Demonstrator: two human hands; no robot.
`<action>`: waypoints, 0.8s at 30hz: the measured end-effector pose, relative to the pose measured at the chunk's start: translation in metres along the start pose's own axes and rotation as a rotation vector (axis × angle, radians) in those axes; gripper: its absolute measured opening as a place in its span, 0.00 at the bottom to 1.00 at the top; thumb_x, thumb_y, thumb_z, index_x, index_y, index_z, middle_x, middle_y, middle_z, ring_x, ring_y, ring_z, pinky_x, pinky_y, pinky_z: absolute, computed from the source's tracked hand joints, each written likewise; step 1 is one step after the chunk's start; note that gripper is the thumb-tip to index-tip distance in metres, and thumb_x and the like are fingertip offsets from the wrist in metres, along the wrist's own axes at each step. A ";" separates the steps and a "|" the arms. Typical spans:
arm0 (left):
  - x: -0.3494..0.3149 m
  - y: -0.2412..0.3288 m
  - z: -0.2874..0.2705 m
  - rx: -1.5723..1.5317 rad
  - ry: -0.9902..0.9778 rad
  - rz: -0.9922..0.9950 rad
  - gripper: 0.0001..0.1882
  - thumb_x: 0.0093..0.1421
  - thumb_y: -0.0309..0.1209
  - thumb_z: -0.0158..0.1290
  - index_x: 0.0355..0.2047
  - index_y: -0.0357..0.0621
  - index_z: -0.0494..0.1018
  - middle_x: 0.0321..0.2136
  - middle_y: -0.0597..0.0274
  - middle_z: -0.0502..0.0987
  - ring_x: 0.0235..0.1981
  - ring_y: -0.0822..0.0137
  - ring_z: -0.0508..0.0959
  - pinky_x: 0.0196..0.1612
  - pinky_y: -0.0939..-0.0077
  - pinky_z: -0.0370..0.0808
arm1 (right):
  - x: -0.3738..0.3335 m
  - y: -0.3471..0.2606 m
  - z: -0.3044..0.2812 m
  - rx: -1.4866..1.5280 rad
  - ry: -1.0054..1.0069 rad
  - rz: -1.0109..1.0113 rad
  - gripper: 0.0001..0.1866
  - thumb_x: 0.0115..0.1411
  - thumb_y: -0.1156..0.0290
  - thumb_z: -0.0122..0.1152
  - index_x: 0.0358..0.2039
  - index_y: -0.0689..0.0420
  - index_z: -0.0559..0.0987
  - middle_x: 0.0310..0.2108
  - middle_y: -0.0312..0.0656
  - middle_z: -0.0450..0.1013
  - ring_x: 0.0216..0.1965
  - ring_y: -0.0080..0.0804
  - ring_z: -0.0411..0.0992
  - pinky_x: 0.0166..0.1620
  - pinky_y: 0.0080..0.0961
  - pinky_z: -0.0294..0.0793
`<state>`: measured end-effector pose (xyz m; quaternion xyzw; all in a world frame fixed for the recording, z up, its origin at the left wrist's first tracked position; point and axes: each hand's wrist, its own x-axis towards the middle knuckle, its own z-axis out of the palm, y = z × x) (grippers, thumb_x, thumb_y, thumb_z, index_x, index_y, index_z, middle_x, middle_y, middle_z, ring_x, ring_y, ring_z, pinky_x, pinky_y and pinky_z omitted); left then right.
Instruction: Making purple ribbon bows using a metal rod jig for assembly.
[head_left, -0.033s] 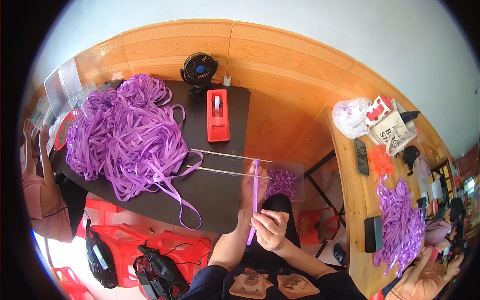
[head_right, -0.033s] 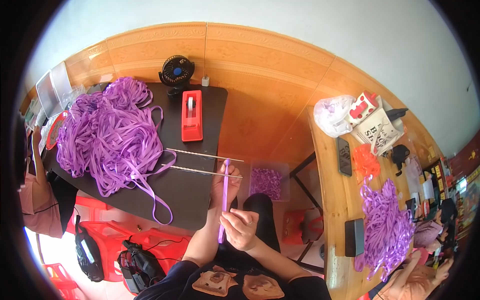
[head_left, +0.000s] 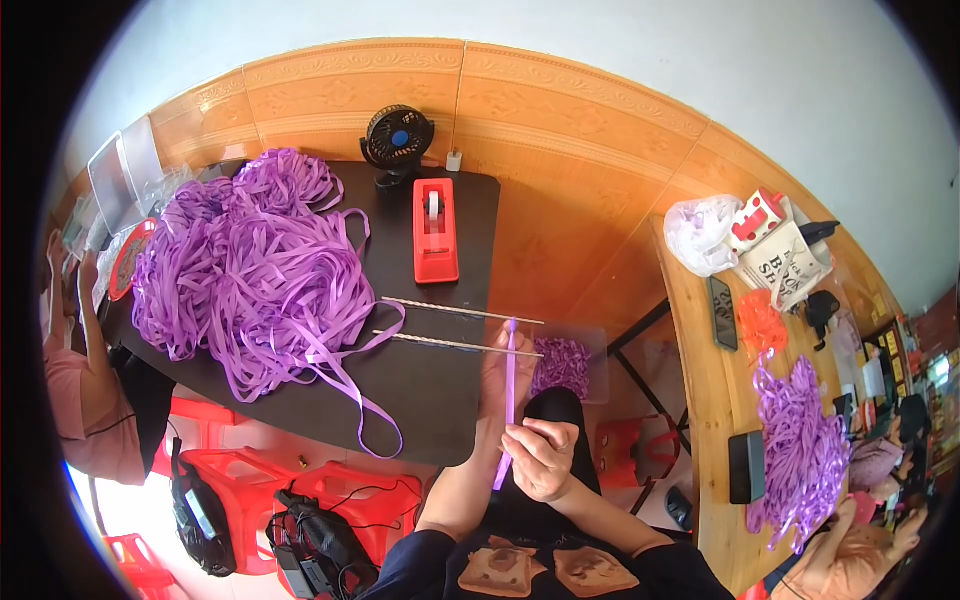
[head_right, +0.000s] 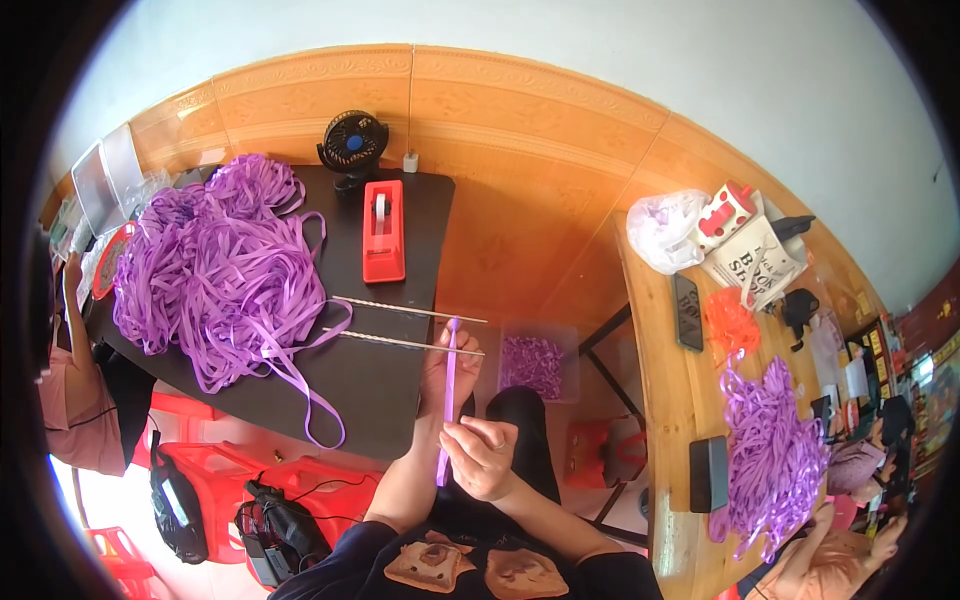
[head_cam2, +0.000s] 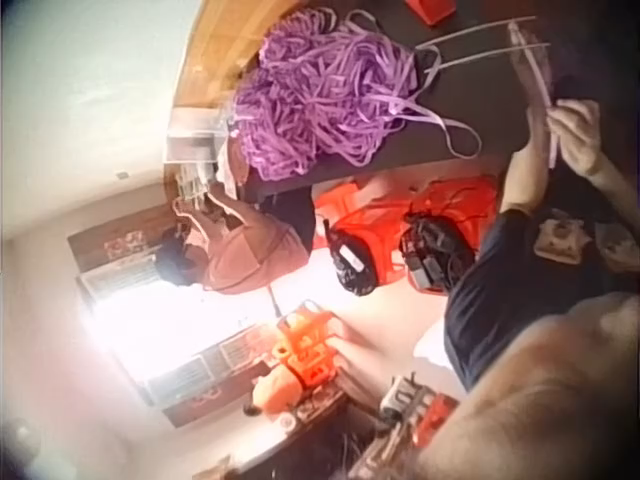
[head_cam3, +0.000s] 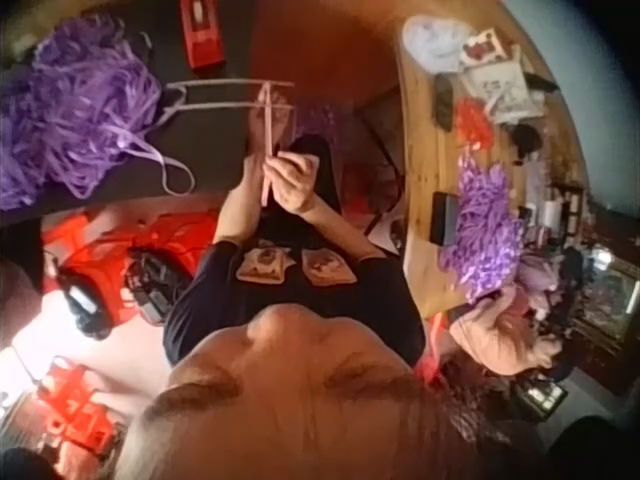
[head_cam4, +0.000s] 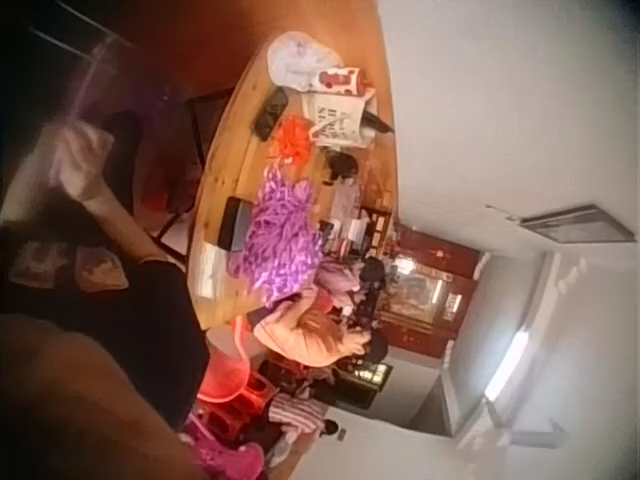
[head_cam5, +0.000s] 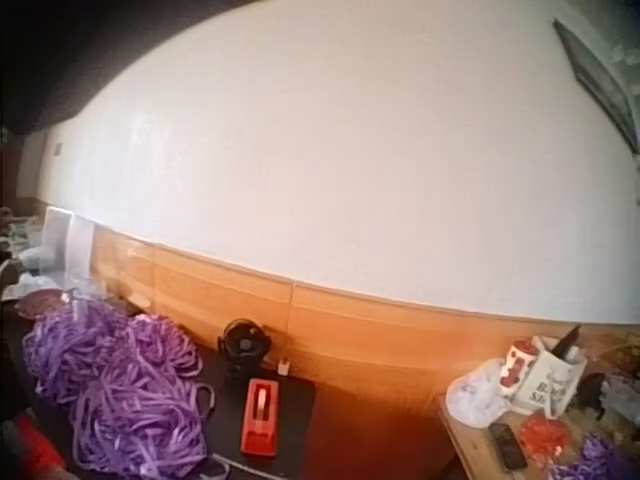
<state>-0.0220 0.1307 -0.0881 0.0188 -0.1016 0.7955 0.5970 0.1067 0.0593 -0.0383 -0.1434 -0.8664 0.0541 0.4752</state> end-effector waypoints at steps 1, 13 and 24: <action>-0.002 -0.001 0.002 0.000 -0.001 -0.001 0.07 0.63 0.30 0.48 0.38 0.40 0.69 0.21 0.67 0.66 0.22 0.73 0.62 0.28 0.79 0.61 | 0.002 -0.001 -0.002 -0.006 0.011 -0.008 0.09 0.45 0.74 0.65 0.31 0.58 0.81 0.37 0.37 0.77 0.37 0.34 0.72 0.43 0.28 0.61; -0.009 -0.001 0.007 -0.036 -0.019 -0.063 0.11 0.61 0.31 0.52 0.43 0.44 0.70 0.21 0.69 0.63 0.23 0.73 0.62 0.26 0.81 0.61 | 0.011 -0.007 -0.004 0.001 0.026 -0.002 0.11 0.43 0.75 0.64 0.30 0.58 0.82 0.37 0.37 0.77 0.37 0.35 0.72 0.43 0.28 0.61; -0.014 -0.002 0.007 -0.043 0.061 -0.076 0.11 0.63 0.38 0.52 0.41 0.48 0.70 0.25 0.66 0.71 0.23 0.73 0.68 0.25 0.78 0.66 | 0.086 0.003 -0.030 0.187 -0.027 0.030 0.13 0.39 0.81 0.55 0.28 0.64 0.80 0.32 0.43 0.76 0.35 0.39 0.72 0.41 0.29 0.67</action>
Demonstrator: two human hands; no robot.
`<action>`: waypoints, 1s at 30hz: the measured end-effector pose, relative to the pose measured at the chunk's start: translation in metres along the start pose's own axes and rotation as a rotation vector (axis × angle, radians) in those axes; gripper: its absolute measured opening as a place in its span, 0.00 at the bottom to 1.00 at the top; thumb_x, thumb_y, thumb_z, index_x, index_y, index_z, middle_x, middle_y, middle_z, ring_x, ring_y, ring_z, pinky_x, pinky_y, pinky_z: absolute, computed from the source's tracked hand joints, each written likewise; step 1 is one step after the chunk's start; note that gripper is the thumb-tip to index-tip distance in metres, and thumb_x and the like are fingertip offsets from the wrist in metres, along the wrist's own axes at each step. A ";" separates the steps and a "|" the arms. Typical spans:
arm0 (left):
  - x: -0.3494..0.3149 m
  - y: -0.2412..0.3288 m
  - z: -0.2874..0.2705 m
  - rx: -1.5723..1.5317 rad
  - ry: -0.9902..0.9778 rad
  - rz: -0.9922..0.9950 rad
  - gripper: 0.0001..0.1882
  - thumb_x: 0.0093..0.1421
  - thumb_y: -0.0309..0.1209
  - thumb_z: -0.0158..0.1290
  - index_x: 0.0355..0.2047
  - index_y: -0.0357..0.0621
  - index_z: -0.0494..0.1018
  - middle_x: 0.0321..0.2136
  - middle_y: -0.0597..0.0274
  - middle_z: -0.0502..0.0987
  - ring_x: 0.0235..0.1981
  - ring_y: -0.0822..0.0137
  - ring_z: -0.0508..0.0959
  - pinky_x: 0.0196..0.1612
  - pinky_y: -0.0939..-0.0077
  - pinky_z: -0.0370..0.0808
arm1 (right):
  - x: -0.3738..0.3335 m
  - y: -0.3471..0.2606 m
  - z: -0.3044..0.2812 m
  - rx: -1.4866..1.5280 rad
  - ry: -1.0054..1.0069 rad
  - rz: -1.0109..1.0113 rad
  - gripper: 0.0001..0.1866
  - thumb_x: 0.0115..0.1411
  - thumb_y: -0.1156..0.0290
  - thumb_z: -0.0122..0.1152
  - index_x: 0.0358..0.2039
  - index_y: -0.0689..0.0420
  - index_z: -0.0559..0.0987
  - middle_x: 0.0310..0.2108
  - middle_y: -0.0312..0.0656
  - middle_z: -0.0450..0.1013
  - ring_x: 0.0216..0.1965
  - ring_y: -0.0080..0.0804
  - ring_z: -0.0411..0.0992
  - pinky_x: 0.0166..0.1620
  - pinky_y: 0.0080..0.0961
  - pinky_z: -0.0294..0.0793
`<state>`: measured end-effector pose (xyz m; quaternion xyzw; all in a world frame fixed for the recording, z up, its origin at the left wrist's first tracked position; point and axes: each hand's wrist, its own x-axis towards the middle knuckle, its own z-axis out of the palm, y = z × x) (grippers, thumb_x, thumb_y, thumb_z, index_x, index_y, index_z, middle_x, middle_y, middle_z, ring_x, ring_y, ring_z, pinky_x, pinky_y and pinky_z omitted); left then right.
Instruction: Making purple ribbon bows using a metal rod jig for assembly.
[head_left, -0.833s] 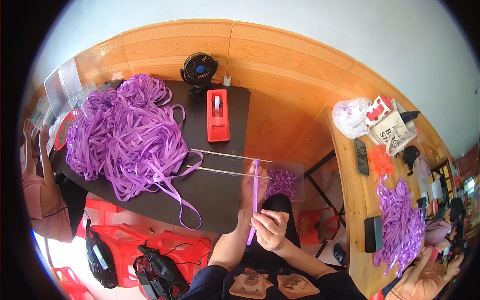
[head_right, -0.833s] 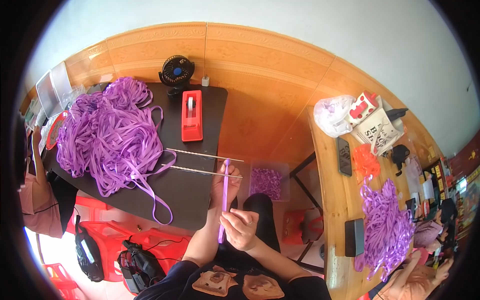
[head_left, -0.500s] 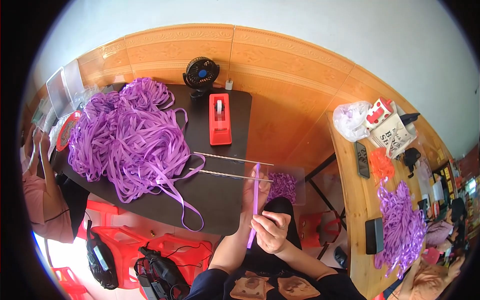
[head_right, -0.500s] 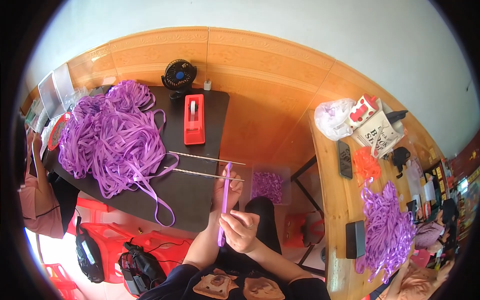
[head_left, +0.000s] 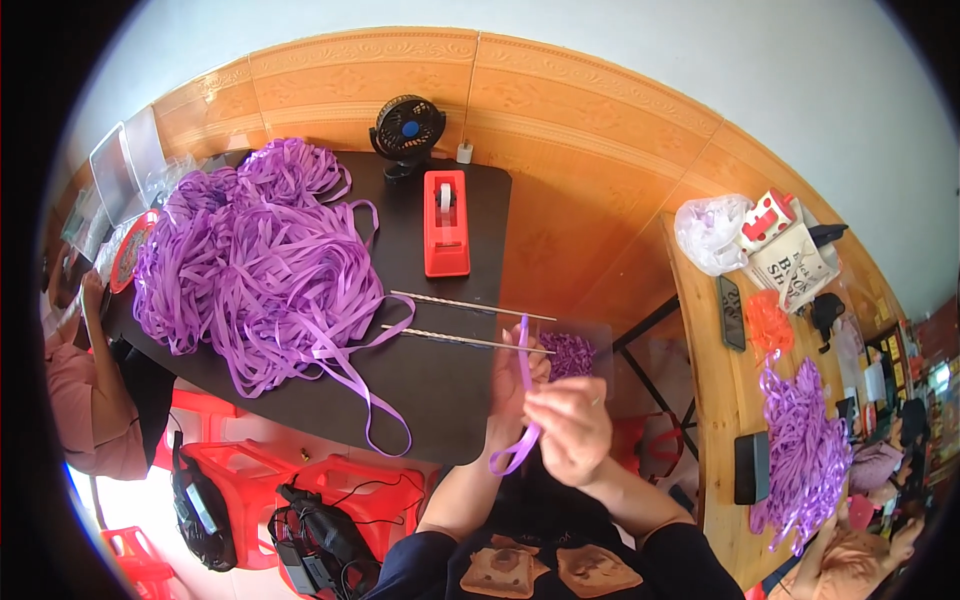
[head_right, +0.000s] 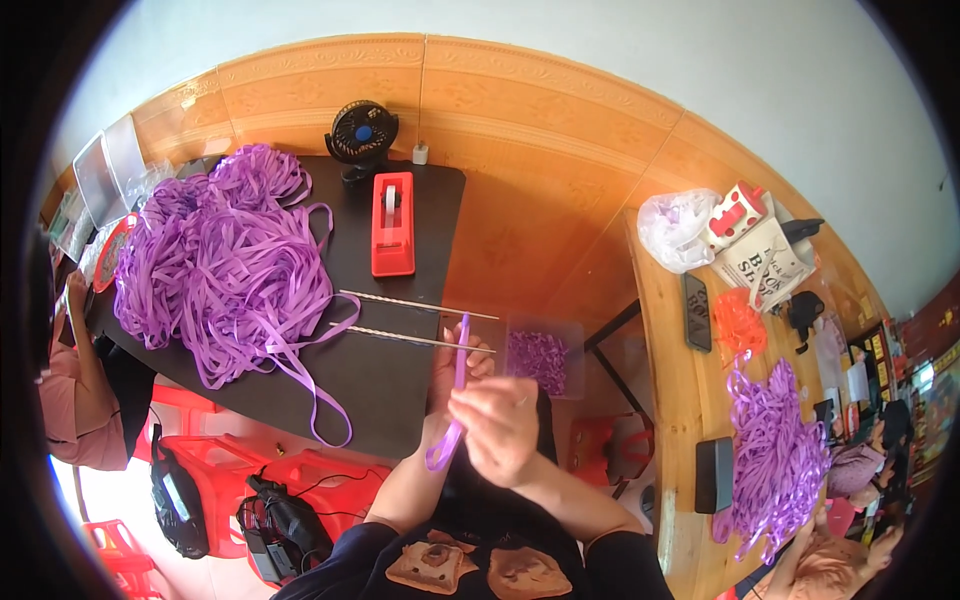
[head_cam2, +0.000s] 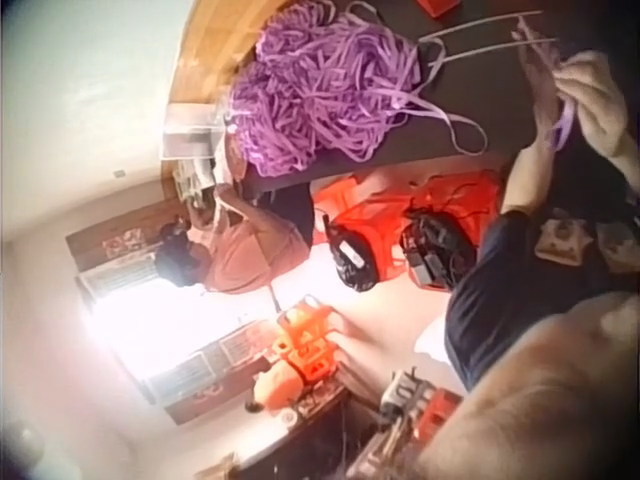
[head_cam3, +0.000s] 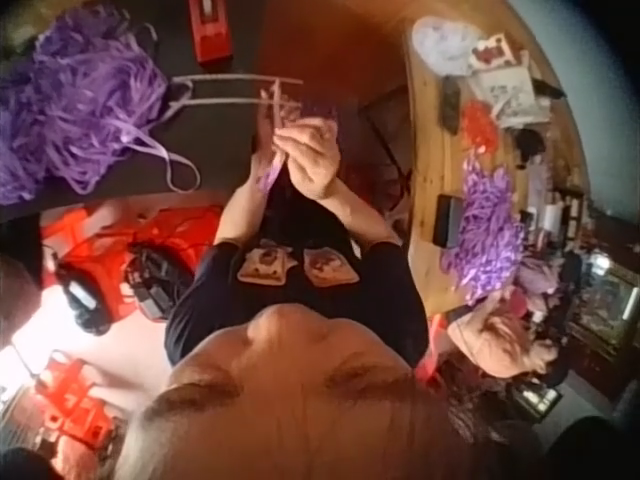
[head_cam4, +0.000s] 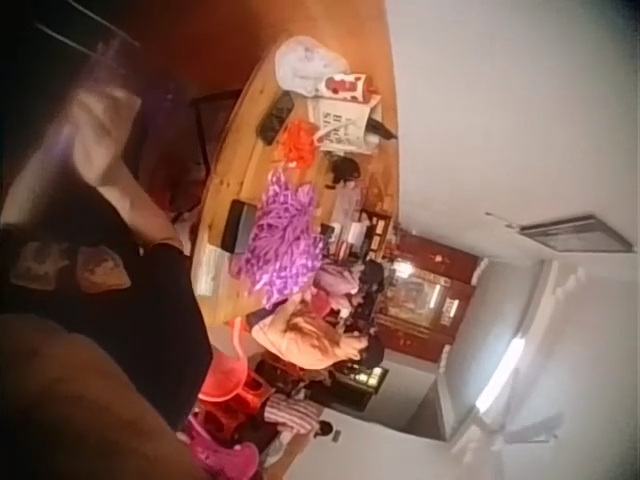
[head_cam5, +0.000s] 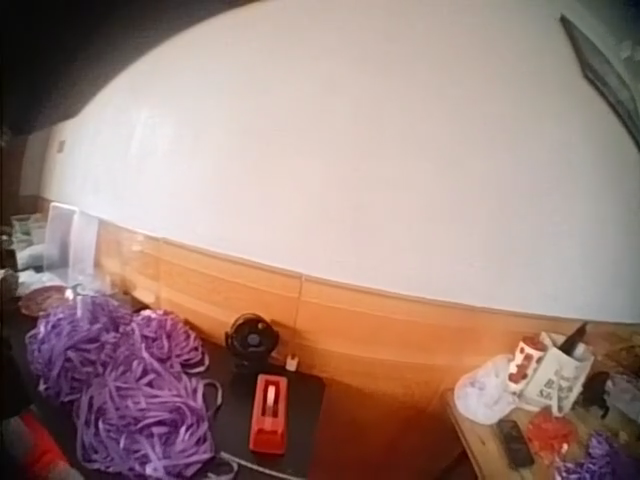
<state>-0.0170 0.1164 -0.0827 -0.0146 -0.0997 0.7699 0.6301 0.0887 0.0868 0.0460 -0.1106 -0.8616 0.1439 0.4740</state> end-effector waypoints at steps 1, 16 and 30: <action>0.001 0.001 -0.003 0.019 -0.020 0.003 0.11 0.62 0.39 0.52 0.41 0.48 0.71 0.26 0.65 0.73 0.23 0.73 0.68 0.25 0.78 0.66 | 0.010 0.008 -0.001 0.033 0.023 -0.006 0.13 0.39 0.82 0.54 0.28 0.64 0.80 0.32 0.44 0.76 0.34 0.39 0.72 0.39 0.28 0.67; 0.003 0.009 -0.021 -0.013 -0.124 -0.133 0.18 0.62 0.41 0.51 0.44 0.41 0.70 0.26 0.66 0.67 0.24 0.72 0.67 0.20 0.82 0.62 | -0.057 -0.001 0.029 0.086 -0.064 0.155 0.13 0.37 0.79 0.64 0.29 0.63 0.80 0.33 0.41 0.77 0.34 0.35 0.73 0.38 0.26 0.65; -0.028 0.008 -0.012 0.306 -0.008 -0.062 0.15 0.63 0.37 0.49 0.44 0.39 0.69 0.28 0.62 0.66 0.24 0.71 0.67 0.20 0.81 0.64 | -0.094 0.011 0.051 0.117 0.037 0.262 0.12 0.37 0.86 0.59 0.27 0.66 0.80 0.31 0.44 0.76 0.33 0.38 0.72 0.37 0.25 0.69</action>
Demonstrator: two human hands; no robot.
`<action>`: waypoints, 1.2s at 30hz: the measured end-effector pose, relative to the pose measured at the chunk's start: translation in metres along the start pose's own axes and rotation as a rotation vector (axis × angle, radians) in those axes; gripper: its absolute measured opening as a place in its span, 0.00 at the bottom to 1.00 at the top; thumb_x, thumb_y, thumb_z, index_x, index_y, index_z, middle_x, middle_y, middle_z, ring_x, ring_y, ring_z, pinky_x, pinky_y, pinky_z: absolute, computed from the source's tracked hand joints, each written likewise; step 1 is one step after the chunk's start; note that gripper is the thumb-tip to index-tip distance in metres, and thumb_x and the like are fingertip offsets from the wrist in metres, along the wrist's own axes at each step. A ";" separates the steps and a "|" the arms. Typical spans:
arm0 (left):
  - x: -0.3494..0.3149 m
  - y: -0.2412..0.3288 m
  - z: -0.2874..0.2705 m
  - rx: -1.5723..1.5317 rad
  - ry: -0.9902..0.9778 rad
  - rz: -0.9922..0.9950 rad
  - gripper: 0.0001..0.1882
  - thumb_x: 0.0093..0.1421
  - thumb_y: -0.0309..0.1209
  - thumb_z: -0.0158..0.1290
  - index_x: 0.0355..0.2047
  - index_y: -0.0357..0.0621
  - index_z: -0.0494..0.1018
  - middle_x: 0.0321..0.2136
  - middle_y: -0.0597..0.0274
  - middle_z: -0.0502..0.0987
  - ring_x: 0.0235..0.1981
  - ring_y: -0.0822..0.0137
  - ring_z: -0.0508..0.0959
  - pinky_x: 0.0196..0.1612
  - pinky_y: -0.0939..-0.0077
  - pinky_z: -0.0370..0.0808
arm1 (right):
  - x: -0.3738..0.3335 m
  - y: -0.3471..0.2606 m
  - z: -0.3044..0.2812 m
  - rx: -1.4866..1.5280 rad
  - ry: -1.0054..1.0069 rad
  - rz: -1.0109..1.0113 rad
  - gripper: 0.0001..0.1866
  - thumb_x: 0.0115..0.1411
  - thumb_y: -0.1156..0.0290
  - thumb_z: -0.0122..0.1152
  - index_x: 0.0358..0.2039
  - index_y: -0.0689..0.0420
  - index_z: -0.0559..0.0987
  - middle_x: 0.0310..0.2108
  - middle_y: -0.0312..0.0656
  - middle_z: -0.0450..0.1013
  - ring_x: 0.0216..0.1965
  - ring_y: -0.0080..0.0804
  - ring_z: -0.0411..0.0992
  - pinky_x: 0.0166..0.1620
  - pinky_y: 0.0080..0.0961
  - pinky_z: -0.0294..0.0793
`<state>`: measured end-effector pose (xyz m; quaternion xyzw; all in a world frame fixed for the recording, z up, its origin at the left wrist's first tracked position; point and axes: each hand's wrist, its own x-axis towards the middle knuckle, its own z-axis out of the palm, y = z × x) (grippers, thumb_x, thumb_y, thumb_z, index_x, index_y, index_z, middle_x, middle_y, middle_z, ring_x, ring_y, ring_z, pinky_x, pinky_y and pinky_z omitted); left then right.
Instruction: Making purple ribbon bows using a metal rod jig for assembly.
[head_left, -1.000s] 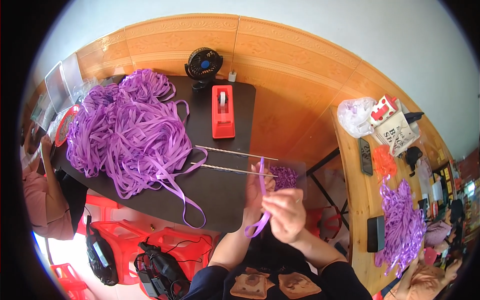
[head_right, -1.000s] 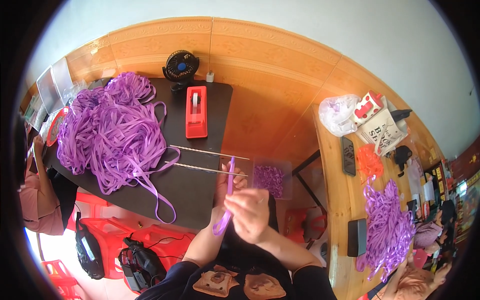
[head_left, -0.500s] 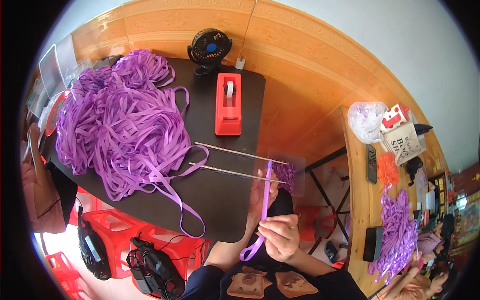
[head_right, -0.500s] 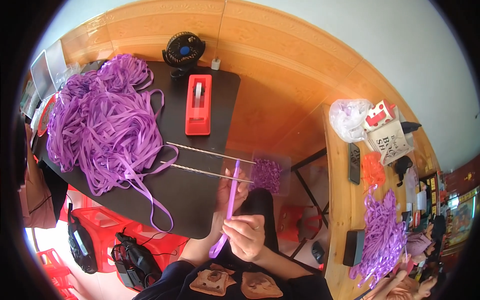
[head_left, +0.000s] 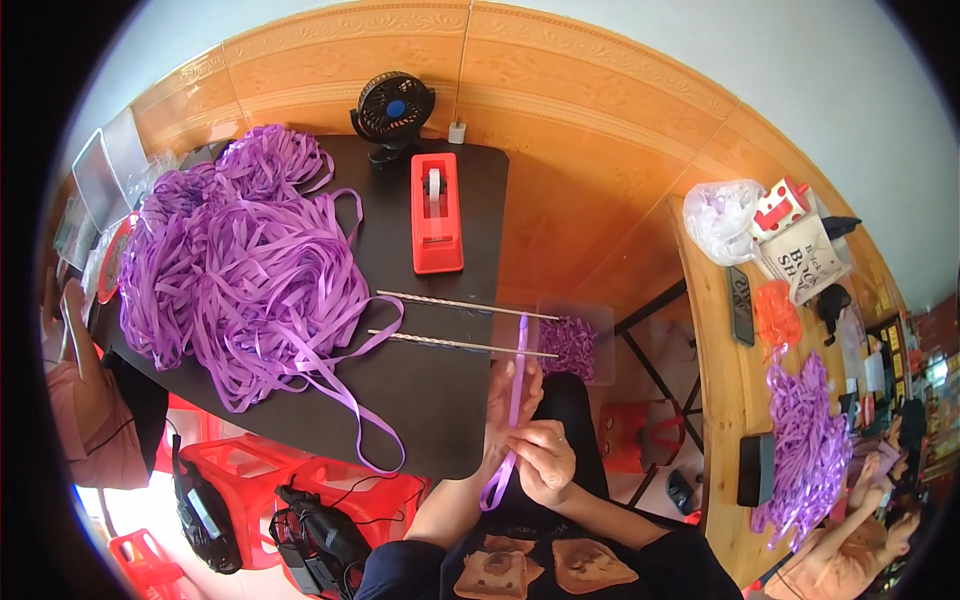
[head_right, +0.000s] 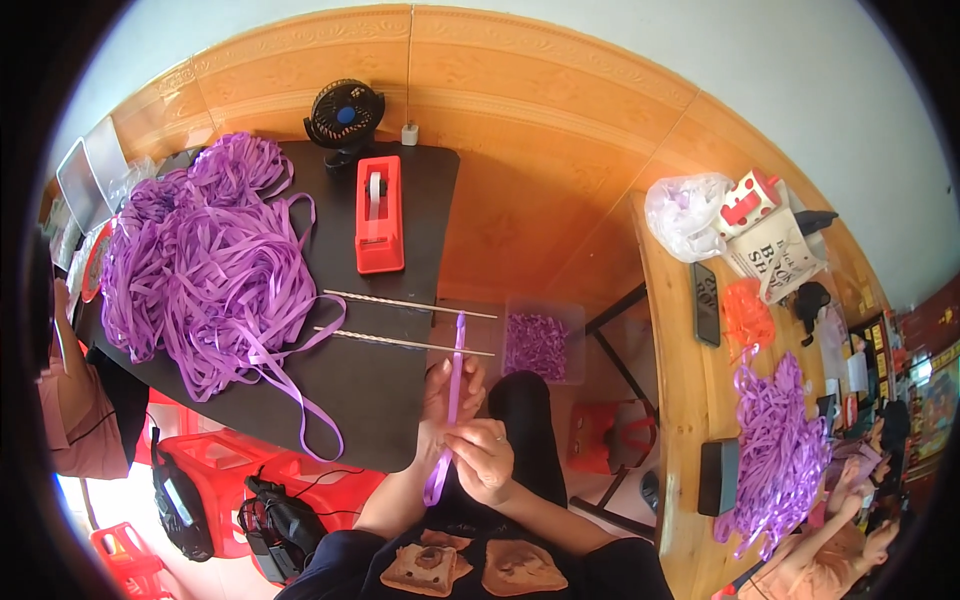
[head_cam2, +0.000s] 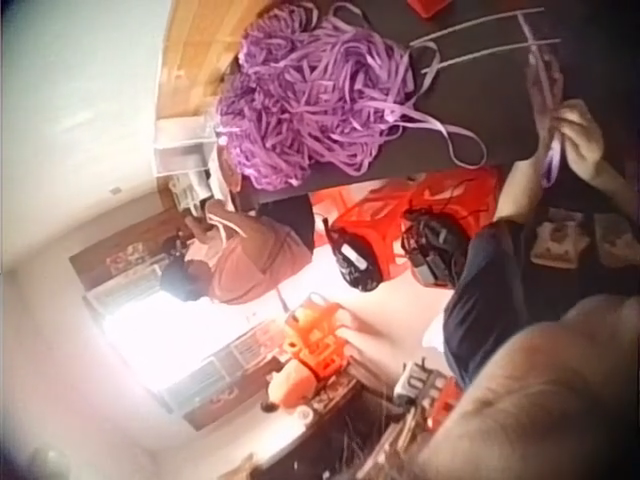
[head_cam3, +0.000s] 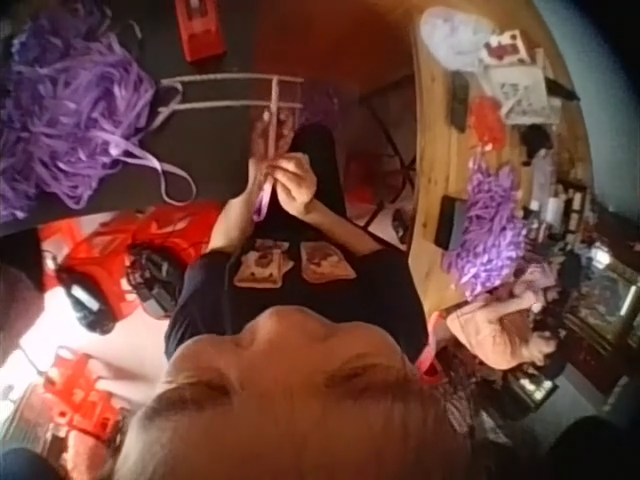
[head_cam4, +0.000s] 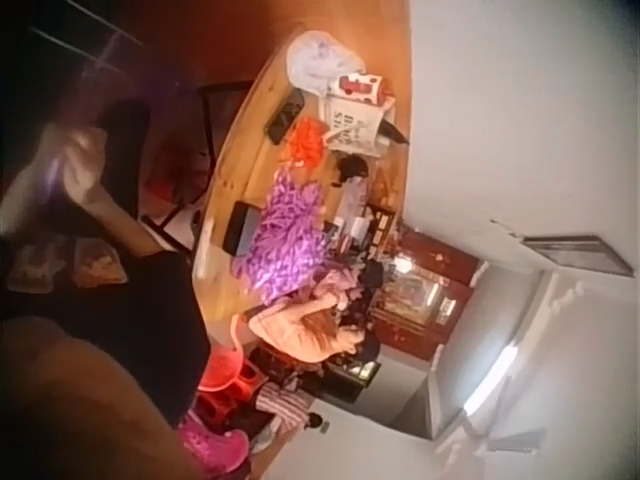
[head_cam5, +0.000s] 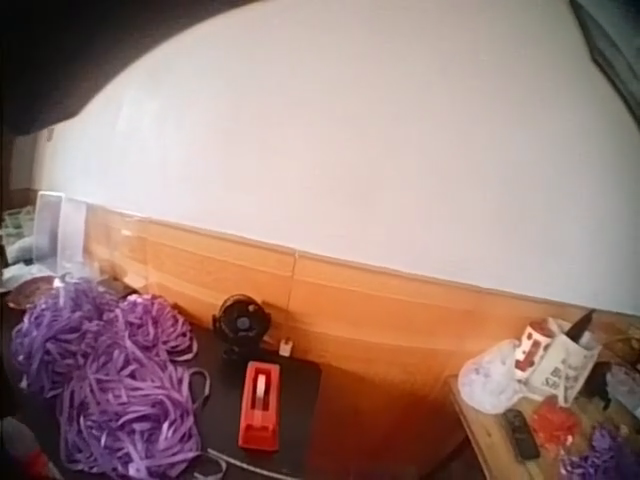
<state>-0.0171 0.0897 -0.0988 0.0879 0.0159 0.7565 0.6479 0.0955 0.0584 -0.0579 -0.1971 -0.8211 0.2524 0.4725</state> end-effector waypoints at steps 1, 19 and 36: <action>-0.001 0.001 0.003 0.005 0.001 -0.005 0.15 0.63 0.37 0.49 0.44 0.39 0.69 0.28 0.62 0.66 0.24 0.71 0.67 0.20 0.81 0.64 | -0.002 0.002 0.001 0.012 0.009 0.008 0.12 0.38 0.86 0.60 0.27 0.66 0.80 0.31 0.44 0.76 0.33 0.38 0.72 0.37 0.25 0.69; 0.001 -0.001 0.022 0.249 0.200 0.257 0.08 0.56 0.30 0.55 0.28 0.41 0.69 0.14 0.64 0.63 0.16 0.73 0.63 0.19 0.81 0.59 | 0.008 -0.008 -0.008 -0.149 0.000 -0.152 0.10 0.40 0.77 0.64 0.28 0.61 0.81 0.33 0.40 0.77 0.37 0.36 0.73 0.42 0.26 0.65; 0.003 -0.012 0.003 0.098 0.184 0.347 0.09 0.54 0.33 0.58 0.35 0.47 0.77 0.23 0.63 0.69 0.27 0.68 0.68 0.30 0.77 0.63 | 0.194 0.049 -0.028 0.270 0.013 0.032 0.08 0.51 0.91 0.52 0.28 0.68 0.78 0.27 0.43 0.73 0.30 0.26 0.72 0.33 0.18 0.70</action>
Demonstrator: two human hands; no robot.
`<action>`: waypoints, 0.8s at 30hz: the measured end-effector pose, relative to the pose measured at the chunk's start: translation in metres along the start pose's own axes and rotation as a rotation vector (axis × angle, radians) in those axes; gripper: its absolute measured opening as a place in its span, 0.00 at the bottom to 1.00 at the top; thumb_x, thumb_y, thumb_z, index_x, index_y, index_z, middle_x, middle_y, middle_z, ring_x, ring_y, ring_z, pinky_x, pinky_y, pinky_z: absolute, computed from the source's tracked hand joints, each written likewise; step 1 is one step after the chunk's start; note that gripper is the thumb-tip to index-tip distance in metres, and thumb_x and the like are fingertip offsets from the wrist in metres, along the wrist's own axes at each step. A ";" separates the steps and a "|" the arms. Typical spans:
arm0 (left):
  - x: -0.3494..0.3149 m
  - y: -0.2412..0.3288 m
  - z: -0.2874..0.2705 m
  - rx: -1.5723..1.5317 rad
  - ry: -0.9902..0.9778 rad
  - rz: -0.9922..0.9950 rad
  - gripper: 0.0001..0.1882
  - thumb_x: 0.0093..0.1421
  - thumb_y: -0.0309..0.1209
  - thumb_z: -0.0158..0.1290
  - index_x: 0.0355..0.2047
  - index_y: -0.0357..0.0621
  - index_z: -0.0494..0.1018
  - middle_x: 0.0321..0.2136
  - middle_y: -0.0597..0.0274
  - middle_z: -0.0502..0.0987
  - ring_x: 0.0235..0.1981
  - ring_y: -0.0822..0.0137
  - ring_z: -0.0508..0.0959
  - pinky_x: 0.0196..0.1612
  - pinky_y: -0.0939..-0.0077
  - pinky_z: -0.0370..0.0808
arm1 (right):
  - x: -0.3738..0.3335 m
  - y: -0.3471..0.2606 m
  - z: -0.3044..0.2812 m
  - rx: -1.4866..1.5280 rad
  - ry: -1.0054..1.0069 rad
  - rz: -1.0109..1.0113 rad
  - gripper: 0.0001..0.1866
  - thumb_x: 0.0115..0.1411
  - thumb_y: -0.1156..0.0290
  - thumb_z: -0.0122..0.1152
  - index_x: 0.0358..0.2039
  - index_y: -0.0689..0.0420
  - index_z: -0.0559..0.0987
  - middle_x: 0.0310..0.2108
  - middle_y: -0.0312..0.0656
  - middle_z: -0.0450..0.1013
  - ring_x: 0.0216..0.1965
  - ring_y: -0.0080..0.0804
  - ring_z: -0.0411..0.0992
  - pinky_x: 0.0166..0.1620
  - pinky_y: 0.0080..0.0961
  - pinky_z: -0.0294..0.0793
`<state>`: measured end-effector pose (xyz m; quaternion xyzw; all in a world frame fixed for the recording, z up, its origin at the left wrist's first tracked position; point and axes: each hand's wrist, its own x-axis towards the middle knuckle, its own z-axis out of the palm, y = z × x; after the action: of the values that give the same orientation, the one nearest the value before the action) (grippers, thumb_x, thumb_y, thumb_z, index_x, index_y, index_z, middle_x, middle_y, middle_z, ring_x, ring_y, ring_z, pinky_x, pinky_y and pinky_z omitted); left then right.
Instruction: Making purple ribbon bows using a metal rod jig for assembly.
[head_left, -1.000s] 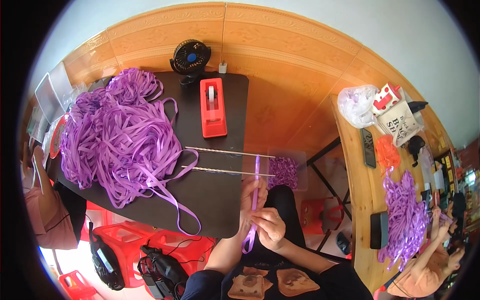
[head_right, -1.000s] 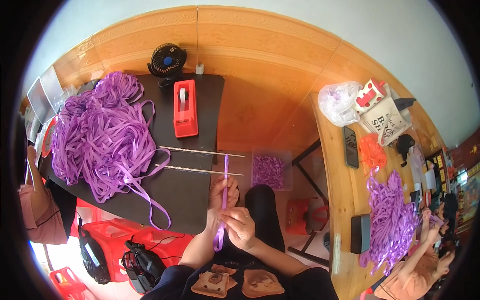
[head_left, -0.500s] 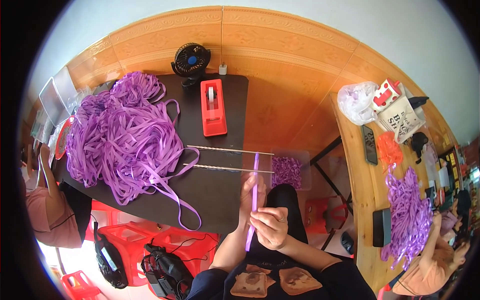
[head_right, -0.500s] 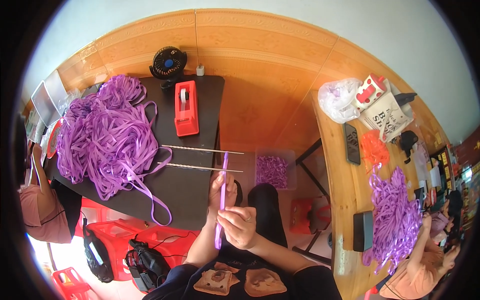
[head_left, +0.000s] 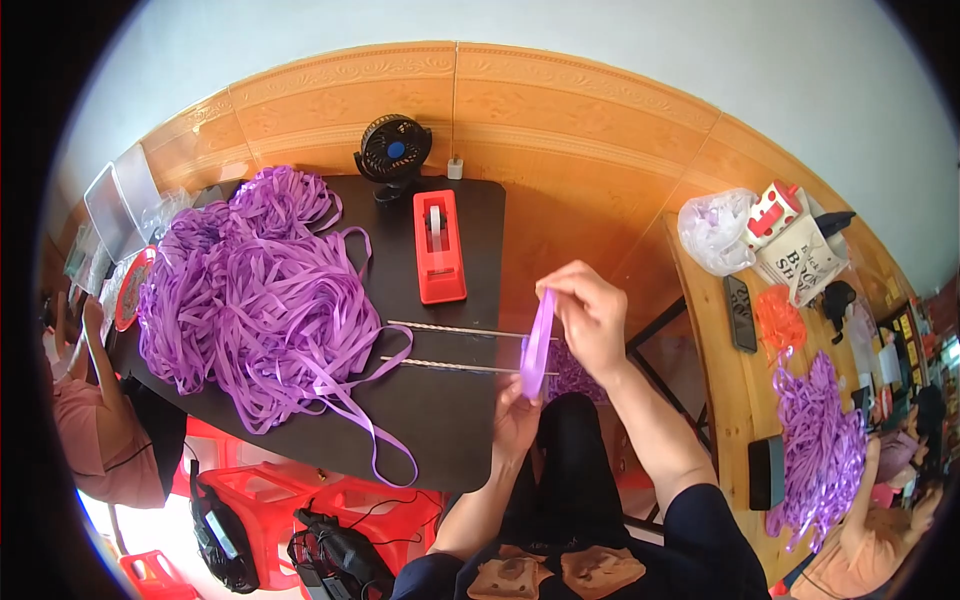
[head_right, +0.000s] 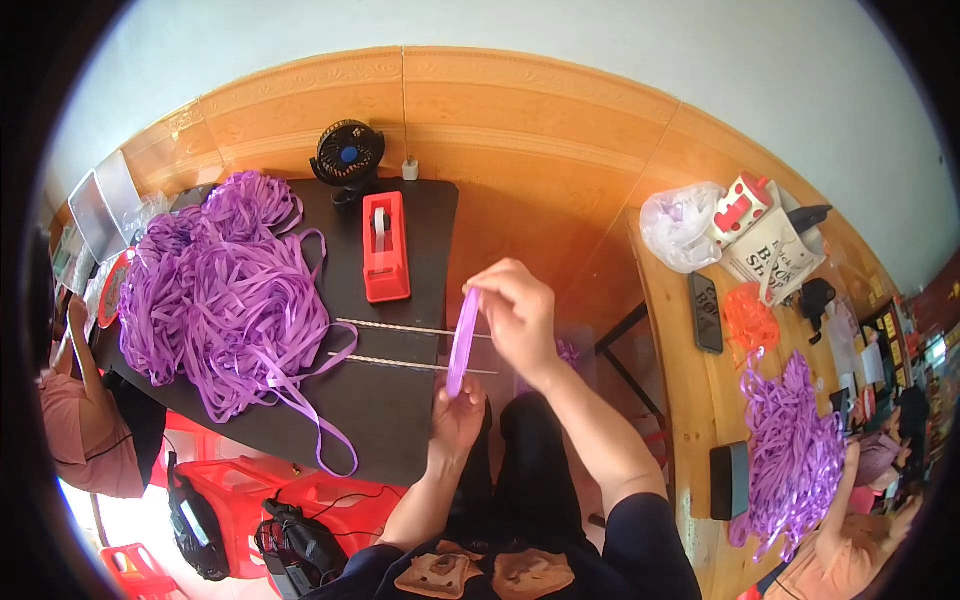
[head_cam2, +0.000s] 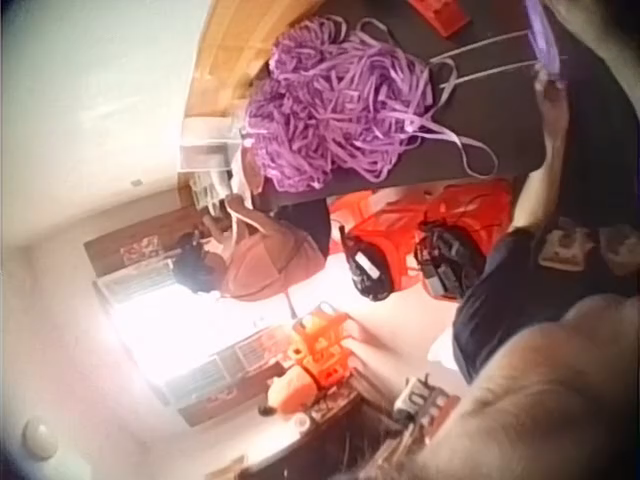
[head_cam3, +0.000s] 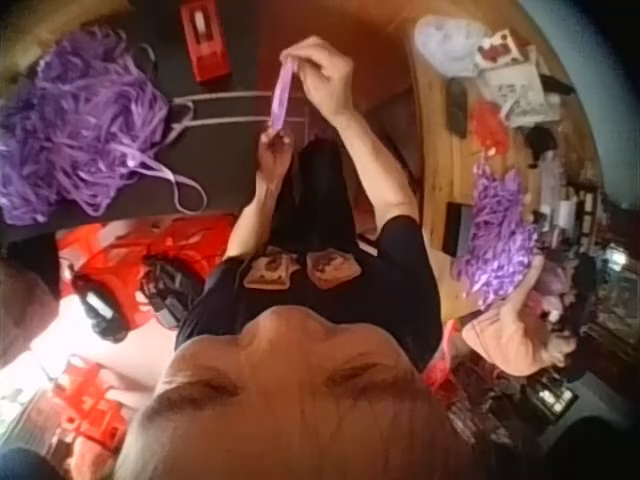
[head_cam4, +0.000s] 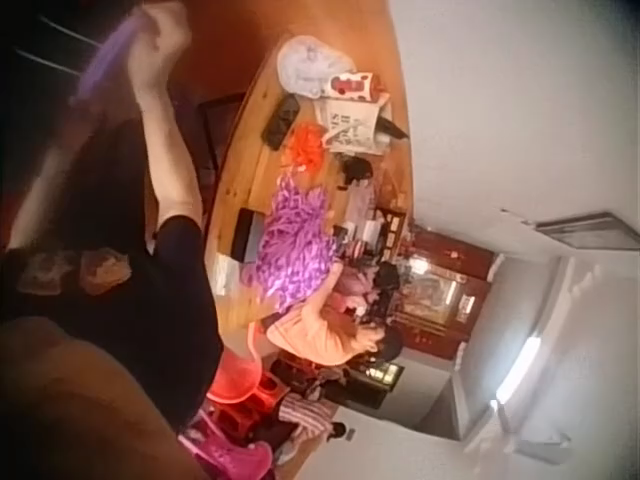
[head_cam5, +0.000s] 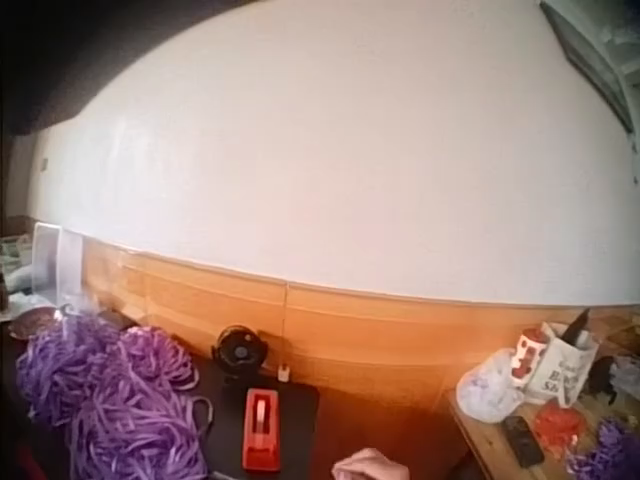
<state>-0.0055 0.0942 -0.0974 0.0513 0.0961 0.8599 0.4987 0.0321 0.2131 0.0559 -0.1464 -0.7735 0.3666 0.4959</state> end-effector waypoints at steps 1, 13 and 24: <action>0.000 0.002 0.004 -0.002 0.003 -0.001 0.09 0.54 0.33 0.58 0.35 0.47 0.77 0.23 0.63 0.69 0.27 0.68 0.68 0.30 0.77 0.63 | 0.004 0.015 0.000 0.099 -0.027 0.122 0.08 0.51 0.90 0.53 0.28 0.68 0.78 0.27 0.42 0.73 0.31 0.24 0.72 0.33 0.17 0.70; 0.005 0.004 0.006 0.035 -0.021 -0.033 0.07 0.56 0.25 0.51 0.34 0.45 0.77 0.23 0.61 0.69 0.27 0.65 0.68 0.33 0.75 0.65 | -0.031 0.127 0.024 0.587 -0.020 0.822 0.05 0.56 0.80 0.57 0.25 0.63 0.79 0.24 0.37 0.76 0.25 0.20 0.73 0.32 0.16 0.71; 0.031 0.004 0.013 1.082 0.106 0.358 0.16 0.63 0.26 0.46 0.51 0.37 0.69 0.43 0.58 0.74 0.42 0.69 0.74 0.42 0.77 0.71 | -0.091 0.112 0.039 0.742 0.063 1.185 0.05 0.55 0.77 0.57 0.27 0.66 0.79 0.25 0.44 0.76 0.25 0.31 0.75 0.30 0.25 0.75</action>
<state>-0.0224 0.1207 -0.0842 0.2716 0.5371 0.7608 0.2426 0.0246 0.2198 -0.0929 -0.3751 -0.3724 0.8107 0.2518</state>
